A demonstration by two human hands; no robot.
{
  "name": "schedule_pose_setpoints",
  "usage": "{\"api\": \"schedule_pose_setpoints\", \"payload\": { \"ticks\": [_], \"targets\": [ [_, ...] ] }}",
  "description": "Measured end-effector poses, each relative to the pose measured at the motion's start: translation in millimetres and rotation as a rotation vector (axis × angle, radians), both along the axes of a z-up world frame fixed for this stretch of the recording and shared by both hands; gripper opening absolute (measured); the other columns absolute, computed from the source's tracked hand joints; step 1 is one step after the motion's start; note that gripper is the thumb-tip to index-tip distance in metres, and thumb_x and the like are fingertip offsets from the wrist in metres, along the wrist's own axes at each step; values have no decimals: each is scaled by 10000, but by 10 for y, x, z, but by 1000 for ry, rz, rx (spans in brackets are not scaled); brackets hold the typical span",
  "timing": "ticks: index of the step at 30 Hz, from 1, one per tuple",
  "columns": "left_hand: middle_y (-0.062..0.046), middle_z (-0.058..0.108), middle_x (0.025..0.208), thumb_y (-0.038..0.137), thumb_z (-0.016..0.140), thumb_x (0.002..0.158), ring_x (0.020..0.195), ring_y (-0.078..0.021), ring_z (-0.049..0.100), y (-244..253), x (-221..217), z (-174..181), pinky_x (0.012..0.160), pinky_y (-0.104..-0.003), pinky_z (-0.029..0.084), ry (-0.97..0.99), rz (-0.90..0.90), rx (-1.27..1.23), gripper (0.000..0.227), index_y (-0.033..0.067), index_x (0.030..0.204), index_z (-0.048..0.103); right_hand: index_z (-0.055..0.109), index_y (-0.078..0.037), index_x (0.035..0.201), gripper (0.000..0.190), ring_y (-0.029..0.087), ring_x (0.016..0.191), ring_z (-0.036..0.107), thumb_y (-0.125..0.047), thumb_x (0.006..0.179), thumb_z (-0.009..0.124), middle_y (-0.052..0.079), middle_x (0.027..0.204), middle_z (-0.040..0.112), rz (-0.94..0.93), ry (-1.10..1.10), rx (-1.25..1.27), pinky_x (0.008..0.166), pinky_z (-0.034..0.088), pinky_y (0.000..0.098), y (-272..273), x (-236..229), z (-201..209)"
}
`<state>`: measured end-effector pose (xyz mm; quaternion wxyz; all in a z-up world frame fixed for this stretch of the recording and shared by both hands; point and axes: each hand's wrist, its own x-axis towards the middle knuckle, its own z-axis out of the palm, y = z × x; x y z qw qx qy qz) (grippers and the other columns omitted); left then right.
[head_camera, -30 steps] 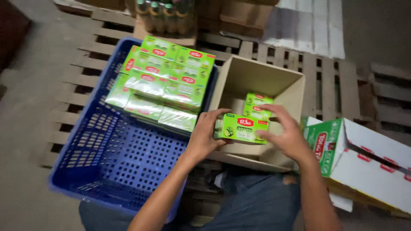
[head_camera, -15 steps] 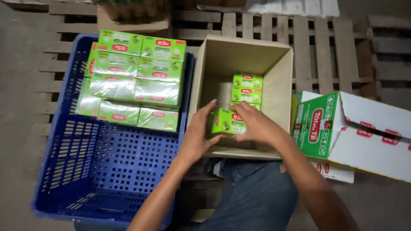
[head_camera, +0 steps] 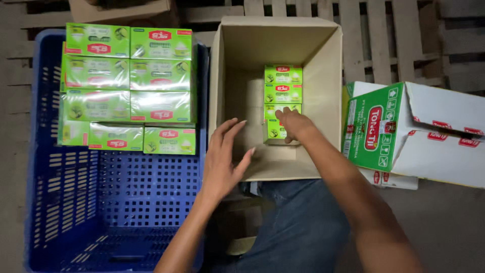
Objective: The person transfers small green boxes from a blue plastic crate into a larger cardboard box. They pick up the boxes one by one and place them neatly inside the cardboard box.
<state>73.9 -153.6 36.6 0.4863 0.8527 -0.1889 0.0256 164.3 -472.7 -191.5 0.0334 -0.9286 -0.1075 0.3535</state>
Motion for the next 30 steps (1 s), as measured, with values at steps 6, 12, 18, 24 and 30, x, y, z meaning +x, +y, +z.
{"api": "schedule_pose_setpoints", "payload": {
  "ticks": [6, 12, 18, 24, 30],
  "targets": [
    [-197, 521, 1510, 174, 795, 1006, 1370, -476, 601, -6, 10, -38, 1136, -618, 523, 17, -1, -53, 548, 102, 1504, 577, 500, -68, 1499, 1108, 556, 1257, 648, -73, 562, 1091, 281, 1413, 588, 75, -15, -82, 904, 637, 690, 194, -39, 129],
    [-175, 532, 1518, 169, 806, 996, 1365, -450, 623, -25, 36, -56, 1123, -578, 548, 28, 0, -42, 529, 139, 1484, 606, 401, -127, 1478, 1138, 525, 1297, 603, -89, 581, 1100, 238, 1390, 577, 54, -18, -102, 921, 634, 688, 340, -83, 402],
    [-185, 532, 1524, 104, 732, 1006, 1309, -449, 640, -16, 41, -140, 1106, -596, 544, 40, -16, -24, 483, 153, 1474, 620, 467, -87, 1358, 1058, 473, 1266, 574, -179, 537, 1127, 223, 1344, 573, 143, -60, -203, 844, 657, 658, 334, -112, -242],
    [-184, 539, 1521, 99, 697, 1023, 1298, -443, 647, -57, 52, -68, 1100, -587, 550, 69, -5, -29, 434, 155, 1450, 637, 544, -25, 1318, 850, 489, 1117, 746, -111, 657, 1072, 227, 1264, 617, 45, -18, -186, 819, 655, 665, 217, -217, -985],
    [-183, 554, 1509, 104, 718, 1002, 1295, -436, 654, -71, 51, -131, 1096, -582, 551, 62, 10, -30, 436, 151, 1431, 655, 434, 9, 1395, 316, 540, 1125, 697, -157, 1126, 429, 301, 1283, 667, -362, 90, -356, 551, 565, 719, 445, -276, -1295]
  ]
}}
